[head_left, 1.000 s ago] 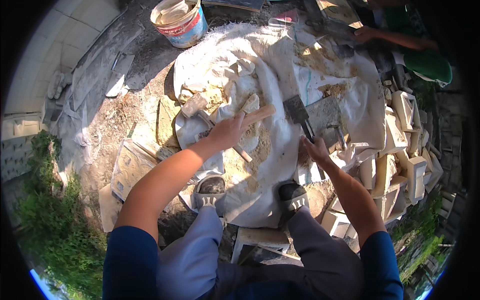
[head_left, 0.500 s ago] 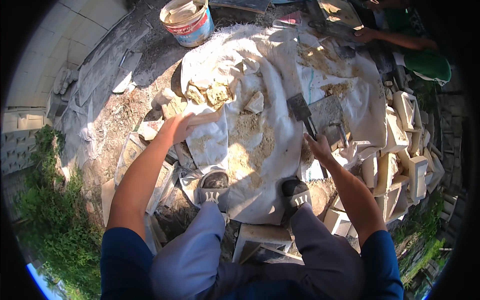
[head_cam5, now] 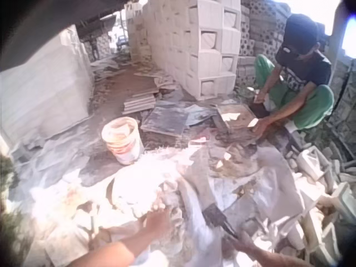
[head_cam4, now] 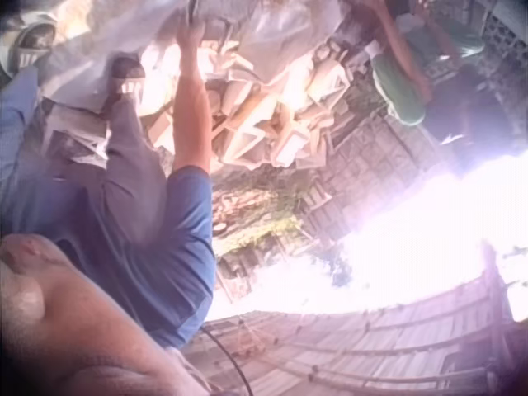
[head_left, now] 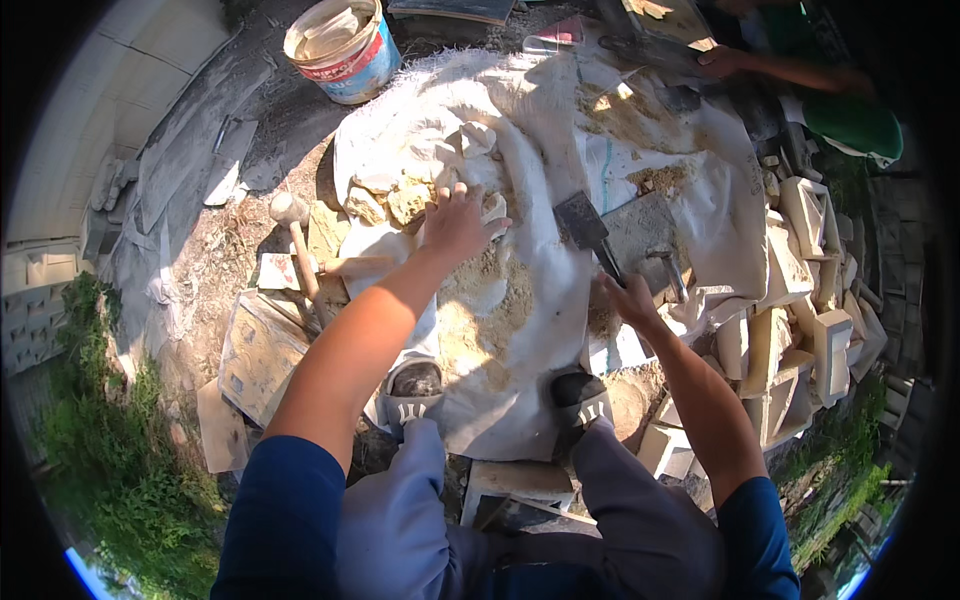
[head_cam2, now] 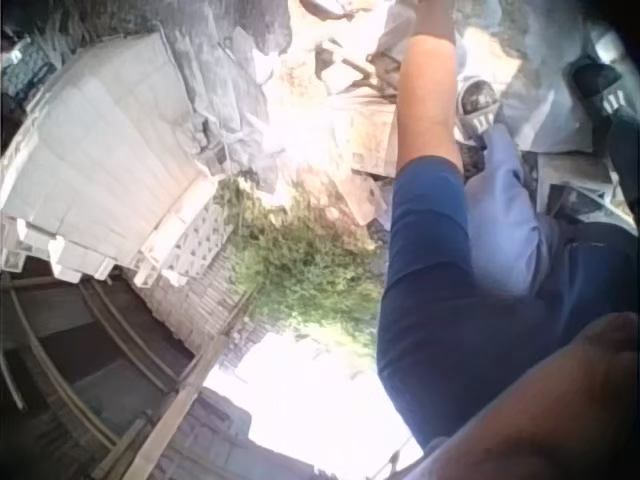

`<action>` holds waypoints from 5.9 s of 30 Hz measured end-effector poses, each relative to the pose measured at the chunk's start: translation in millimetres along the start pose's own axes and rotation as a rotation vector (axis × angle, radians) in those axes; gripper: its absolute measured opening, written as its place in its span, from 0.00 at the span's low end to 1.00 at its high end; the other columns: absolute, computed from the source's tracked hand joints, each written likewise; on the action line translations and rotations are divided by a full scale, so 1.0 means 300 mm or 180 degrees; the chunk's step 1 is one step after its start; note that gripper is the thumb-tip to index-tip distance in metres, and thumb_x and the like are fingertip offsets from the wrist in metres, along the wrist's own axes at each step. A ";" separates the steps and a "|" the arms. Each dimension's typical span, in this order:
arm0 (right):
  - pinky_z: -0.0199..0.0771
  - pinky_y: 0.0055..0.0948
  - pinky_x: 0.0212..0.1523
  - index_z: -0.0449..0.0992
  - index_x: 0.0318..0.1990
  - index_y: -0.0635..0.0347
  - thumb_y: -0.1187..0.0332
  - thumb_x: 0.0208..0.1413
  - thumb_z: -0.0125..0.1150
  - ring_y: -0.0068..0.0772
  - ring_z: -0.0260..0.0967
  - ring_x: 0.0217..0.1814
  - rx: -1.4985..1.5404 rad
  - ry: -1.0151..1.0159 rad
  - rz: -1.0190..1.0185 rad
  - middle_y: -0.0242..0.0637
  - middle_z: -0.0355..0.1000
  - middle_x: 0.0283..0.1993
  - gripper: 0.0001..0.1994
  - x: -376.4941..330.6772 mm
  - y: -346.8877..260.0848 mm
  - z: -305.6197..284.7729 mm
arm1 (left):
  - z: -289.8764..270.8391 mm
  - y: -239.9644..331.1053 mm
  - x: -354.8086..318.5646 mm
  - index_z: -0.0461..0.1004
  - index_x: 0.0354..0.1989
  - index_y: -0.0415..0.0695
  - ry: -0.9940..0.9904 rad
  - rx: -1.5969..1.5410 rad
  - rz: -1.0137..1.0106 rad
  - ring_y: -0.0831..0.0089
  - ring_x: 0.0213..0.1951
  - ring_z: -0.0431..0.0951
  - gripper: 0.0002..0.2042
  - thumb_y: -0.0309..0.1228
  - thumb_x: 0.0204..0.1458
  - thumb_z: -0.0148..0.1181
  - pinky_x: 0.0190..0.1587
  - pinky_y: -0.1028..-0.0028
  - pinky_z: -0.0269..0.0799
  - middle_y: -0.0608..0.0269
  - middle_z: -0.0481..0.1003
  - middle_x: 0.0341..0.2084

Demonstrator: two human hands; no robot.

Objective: The person carves and smooths a stone slab using a spatula and a chisel. They then chip and shape smaller stone pieces on a cloth using a chisel and a mallet.

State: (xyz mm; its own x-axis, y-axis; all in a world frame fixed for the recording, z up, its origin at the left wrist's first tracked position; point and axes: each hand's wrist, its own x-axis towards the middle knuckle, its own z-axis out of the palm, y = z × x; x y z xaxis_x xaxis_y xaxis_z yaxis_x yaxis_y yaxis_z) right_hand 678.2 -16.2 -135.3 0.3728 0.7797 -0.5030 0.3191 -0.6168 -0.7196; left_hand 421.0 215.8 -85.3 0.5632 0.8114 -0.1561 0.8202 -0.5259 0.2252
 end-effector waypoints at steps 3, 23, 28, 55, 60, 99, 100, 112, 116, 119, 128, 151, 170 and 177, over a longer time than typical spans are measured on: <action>0.60 0.26 0.23 0.73 0.25 0.63 0.55 0.63 0.58 0.16 0.60 0.22 -0.0065 -0.0039 -0.0085 0.24 0.64 0.20 0.20 0.017 0.020 -0.013 | 0.043 0.065 -0.006 0.65 0.63 0.47 -0.0333 0.0435 -0.0139 0.51 0.63 0.61 0.35 0.56 0.52 0.60 0.59 0.37 0.54 0.50 0.65 0.59; 0.61 0.42 0.31 0.69 0.34 0.67 0.62 0.63 0.55 0.43 0.62 0.26 -0.0084 -0.0189 -0.0882 0.49 0.64 0.23 0.14 -0.331 -0.248 0.040 | 0.014 -0.082 -0.466 0.73 0.52 0.39 -0.0182 -0.2206 -0.0931 0.55 0.50 0.78 0.26 0.30 0.43 0.73 0.53 0.66 0.72 0.46 0.78 0.46; 0.66 0.42 0.33 0.74 0.35 0.68 0.59 0.67 0.47 0.45 0.67 0.26 -0.0296 -0.0524 -0.0749 0.51 0.67 0.22 0.19 -0.380 -0.233 0.149 | 0.051 -0.085 -0.486 0.74 0.52 0.40 -0.0096 -0.2466 -0.1287 0.55 0.47 0.80 0.27 0.31 0.41 0.75 0.50 0.65 0.74 0.47 0.79 0.44; 0.63 0.58 0.23 0.61 0.41 0.65 0.66 0.67 0.46 0.67 0.70 0.27 -0.1065 0.0053 -0.1489 0.61 0.68 0.21 0.10 -0.374 -0.323 0.335 | 0.116 -0.128 -0.437 0.72 0.49 0.37 -0.0207 -0.2163 -0.0906 0.51 0.41 0.79 0.22 0.34 0.48 0.68 0.44 0.61 0.72 0.46 0.78 0.36; 0.65 0.58 0.24 0.64 0.37 0.66 0.63 0.67 0.48 0.69 0.69 0.25 -0.1286 -0.0247 -0.1102 0.62 0.69 0.21 0.13 -0.338 -0.255 0.321 | 0.122 -0.153 -0.431 0.71 0.51 0.35 -0.0362 -0.2236 -0.0712 0.53 0.40 0.80 0.23 0.35 0.50 0.67 0.46 0.62 0.73 0.47 0.79 0.41; 0.56 0.50 0.20 0.59 0.33 0.63 0.74 0.63 0.53 0.67 0.63 0.22 -0.0280 0.0592 -0.1976 0.57 0.61 0.18 0.09 -0.382 -0.439 0.265 | 0.234 -0.136 -0.440 0.80 0.43 0.39 0.0413 -0.2168 -0.0623 0.66 0.33 0.82 0.12 0.26 0.49 0.65 0.37 0.68 0.78 0.50 0.80 0.32; 0.56 0.50 0.20 0.59 0.34 0.64 0.75 0.62 0.53 0.66 0.63 0.22 -0.0165 0.0720 -0.2094 0.57 0.61 0.18 0.09 -0.389 -0.450 0.273 | 0.218 -0.124 -0.442 0.80 0.43 0.39 0.0412 -0.2175 -0.0609 0.66 0.33 0.82 0.12 0.26 0.49 0.65 0.37 0.68 0.78 0.50 0.80 0.32; 0.64 0.58 0.24 0.63 0.35 0.65 0.64 0.66 0.49 0.69 0.67 0.25 -0.1123 0.0050 -0.1261 0.62 0.68 0.21 0.12 -0.338 -0.278 0.270 | 0.177 -0.085 -0.456 0.79 0.39 0.41 0.0046 -0.2316 -0.1142 0.54 0.39 0.80 0.11 0.32 0.49 0.65 0.42 0.63 0.74 0.50 0.80 0.34; 0.58 0.50 0.20 0.60 0.36 0.64 0.71 0.64 0.52 0.68 0.64 0.25 -0.0390 0.0626 -0.1983 0.59 0.64 0.20 0.08 -0.353 -0.403 0.276 | 0.220 -0.106 -0.455 0.79 0.39 0.41 0.0403 -0.2153 -0.0891 0.54 0.38 0.80 0.10 0.29 0.47 0.64 0.42 0.62 0.74 0.49 0.79 0.34; 0.60 0.55 0.23 0.61 0.39 0.64 0.72 0.64 0.50 0.70 0.67 0.29 -0.0026 0.0467 -0.1769 0.62 0.66 0.22 0.06 -0.377 -0.349 0.334 | 0.216 -0.104 -0.451 0.79 0.38 0.40 0.0339 -0.2173 -0.0913 0.53 0.37 0.80 0.10 0.29 0.47 0.63 0.41 0.62 0.74 0.48 0.79 0.32; 0.62 0.58 0.24 0.64 0.35 0.64 0.63 0.66 0.49 0.70 0.67 0.27 -0.0888 -0.0052 -0.1208 0.62 0.67 0.21 0.13 -0.344 -0.289 0.310 | 0.195 -0.073 -0.470 0.77 0.32 0.38 0.0114 -0.2799 -0.1448 0.57 0.33 0.82 0.08 0.29 0.46 0.66 0.38 0.61 0.75 0.50 0.80 0.25; 0.60 0.55 0.24 0.63 0.37 0.64 0.73 0.63 0.51 0.70 0.66 0.28 -0.0045 0.0519 -0.1532 0.60 0.66 0.21 0.05 -0.386 -0.379 0.290 | 0.233 -0.017 -0.462 0.80 0.27 0.41 0.0393 -0.2369 -0.1995 0.57 0.29 0.81 0.10 0.34 0.43 0.70 0.36 0.63 0.75 0.51 0.80 0.23; 0.64 0.59 0.30 0.65 0.37 0.67 0.67 0.65 0.49 0.72 0.68 0.32 -0.0726 -0.0040 -0.0791 0.65 0.70 0.26 0.10 -0.352 -0.247 0.314 | 0.240 0.023 -0.443 0.79 0.26 0.37 0.0087 -0.3277 -0.2357 0.73 0.18 0.79 0.08 0.29 0.49 0.66 0.20 0.74 0.72 0.60 0.79 0.18; 0.60 0.48 0.22 0.64 0.33 0.65 0.71 0.65 0.49 0.65 0.66 0.24 -0.0334 0.0274 -0.1553 0.58 0.65 0.20 0.09 -0.335 -0.363 0.274 | 0.261 -0.051 -0.431 0.79 0.21 0.40 0.0066 -0.2875 -0.2455 0.70 0.19 0.80 0.07 0.30 0.43 0.68 0.26 0.69 0.77 0.60 0.79 0.15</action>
State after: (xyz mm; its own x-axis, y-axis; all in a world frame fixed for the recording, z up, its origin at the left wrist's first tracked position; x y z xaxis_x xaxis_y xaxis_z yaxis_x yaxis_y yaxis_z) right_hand 534.2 -18.7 -45.8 0.2276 0.9708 -0.0755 0.5584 -0.1936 -0.8067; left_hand 343.4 99.0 -143.8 -0.0570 0.8435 -0.5341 0.5695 0.4669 0.6765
